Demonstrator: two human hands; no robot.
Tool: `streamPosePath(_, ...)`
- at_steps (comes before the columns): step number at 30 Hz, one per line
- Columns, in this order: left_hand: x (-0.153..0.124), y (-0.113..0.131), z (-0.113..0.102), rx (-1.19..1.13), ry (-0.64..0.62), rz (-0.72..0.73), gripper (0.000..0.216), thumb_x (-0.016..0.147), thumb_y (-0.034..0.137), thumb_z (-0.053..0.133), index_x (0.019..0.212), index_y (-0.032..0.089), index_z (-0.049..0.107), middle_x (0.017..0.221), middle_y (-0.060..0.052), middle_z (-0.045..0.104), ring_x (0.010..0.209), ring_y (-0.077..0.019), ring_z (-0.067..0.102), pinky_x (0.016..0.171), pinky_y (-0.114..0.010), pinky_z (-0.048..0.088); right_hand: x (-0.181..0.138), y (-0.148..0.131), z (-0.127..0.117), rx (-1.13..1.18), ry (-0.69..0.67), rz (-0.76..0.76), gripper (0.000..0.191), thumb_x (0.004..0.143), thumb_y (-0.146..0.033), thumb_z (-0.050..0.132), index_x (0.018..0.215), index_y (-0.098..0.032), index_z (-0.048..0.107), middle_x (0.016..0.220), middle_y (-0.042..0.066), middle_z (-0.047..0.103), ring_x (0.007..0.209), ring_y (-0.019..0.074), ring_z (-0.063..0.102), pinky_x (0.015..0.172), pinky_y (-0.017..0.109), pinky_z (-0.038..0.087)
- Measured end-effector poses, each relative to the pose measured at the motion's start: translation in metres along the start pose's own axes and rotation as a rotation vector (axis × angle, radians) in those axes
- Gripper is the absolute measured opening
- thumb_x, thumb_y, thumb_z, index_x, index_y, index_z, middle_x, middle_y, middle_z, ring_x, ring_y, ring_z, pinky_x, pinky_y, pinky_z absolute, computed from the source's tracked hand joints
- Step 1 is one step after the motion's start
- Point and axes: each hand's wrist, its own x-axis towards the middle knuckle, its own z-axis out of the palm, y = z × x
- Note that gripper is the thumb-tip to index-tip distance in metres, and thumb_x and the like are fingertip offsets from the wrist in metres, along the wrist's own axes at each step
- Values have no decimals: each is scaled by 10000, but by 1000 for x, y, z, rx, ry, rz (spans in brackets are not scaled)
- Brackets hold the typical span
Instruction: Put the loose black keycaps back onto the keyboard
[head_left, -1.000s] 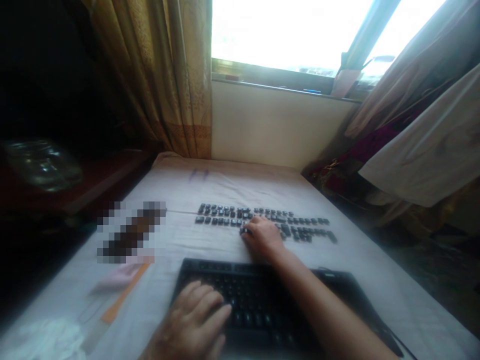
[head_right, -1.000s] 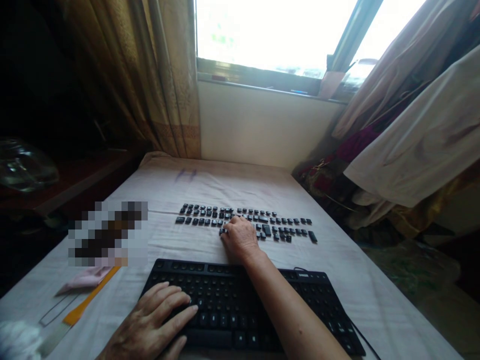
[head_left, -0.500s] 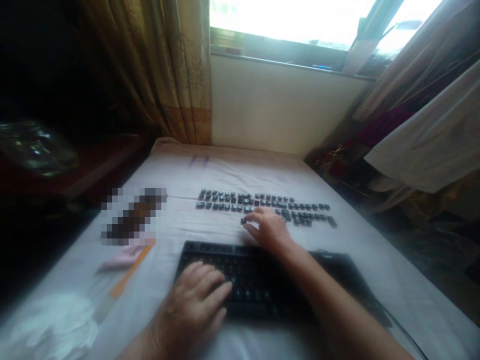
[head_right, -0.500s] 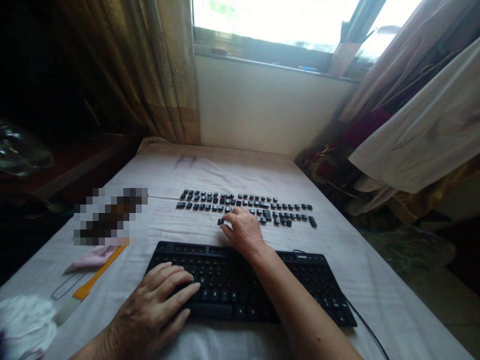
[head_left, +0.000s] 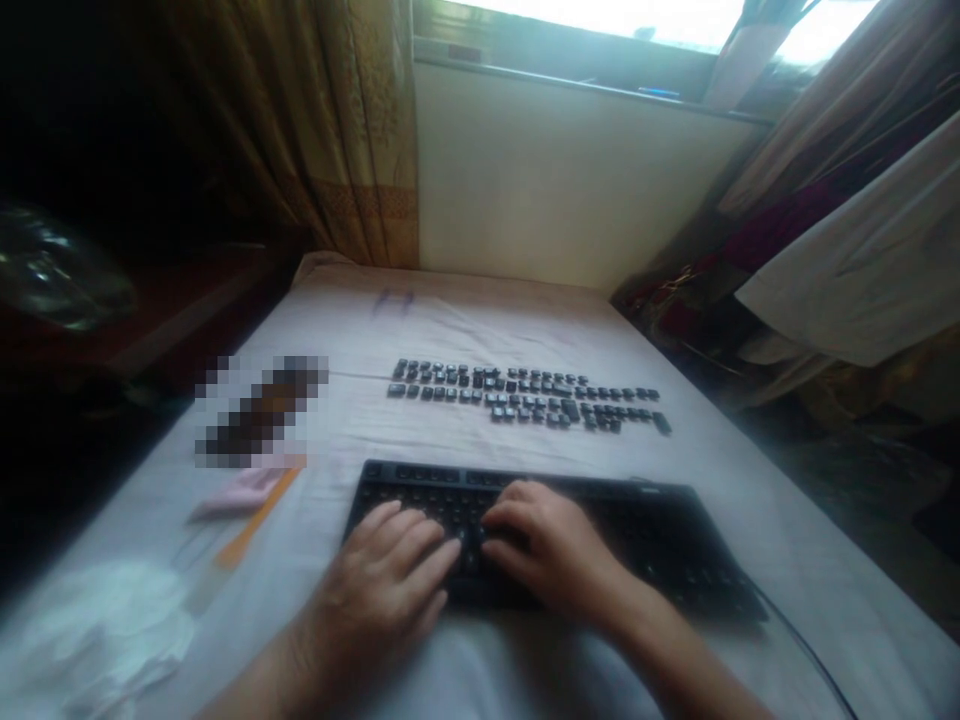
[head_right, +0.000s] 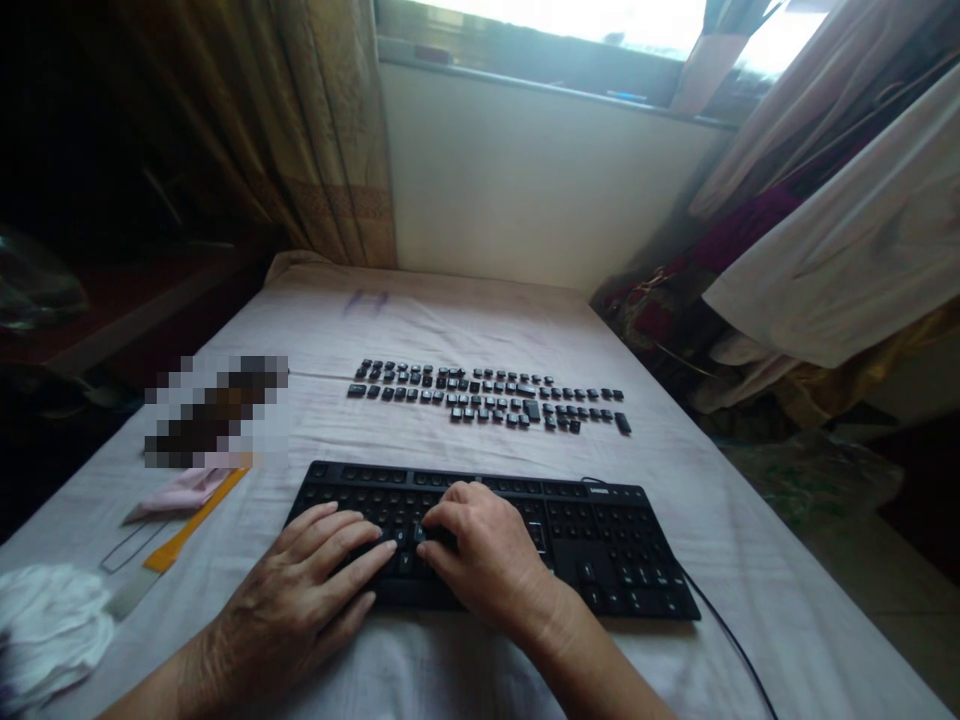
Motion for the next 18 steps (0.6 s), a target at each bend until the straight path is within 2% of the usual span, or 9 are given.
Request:
streamPosePath(5,6,3,-4,6,-28,5,288,930,236,556,1194,251,673,1123,-30,681,1092,-199,597,1108,-401,362,1,-3,-1,-50,-45,19,131,817,-202,730,940,-203,774,957,50,718,902,200,650,824,296,495)
streamPosePath(11,9,5,1,-11,-74,19,340,938,347,578,1257,249,643,1179,-50,659,1138,-233,573,1114,-436,344,4,-3,-2,-90,-69,14,120,818,-223,729,928,-216,779,947,44,717,894,196,650,808,287,481)
streamPosePath(18,9,7,4,-25,-72,9,329,933,328,580,1247,255,648,1161,-42,664,1132,-226,575,1115,-429,343,5,1,-1,-69,-68,-15,119,831,-210,715,918,-235,792,922,36,727,872,180,659,781,265,486)
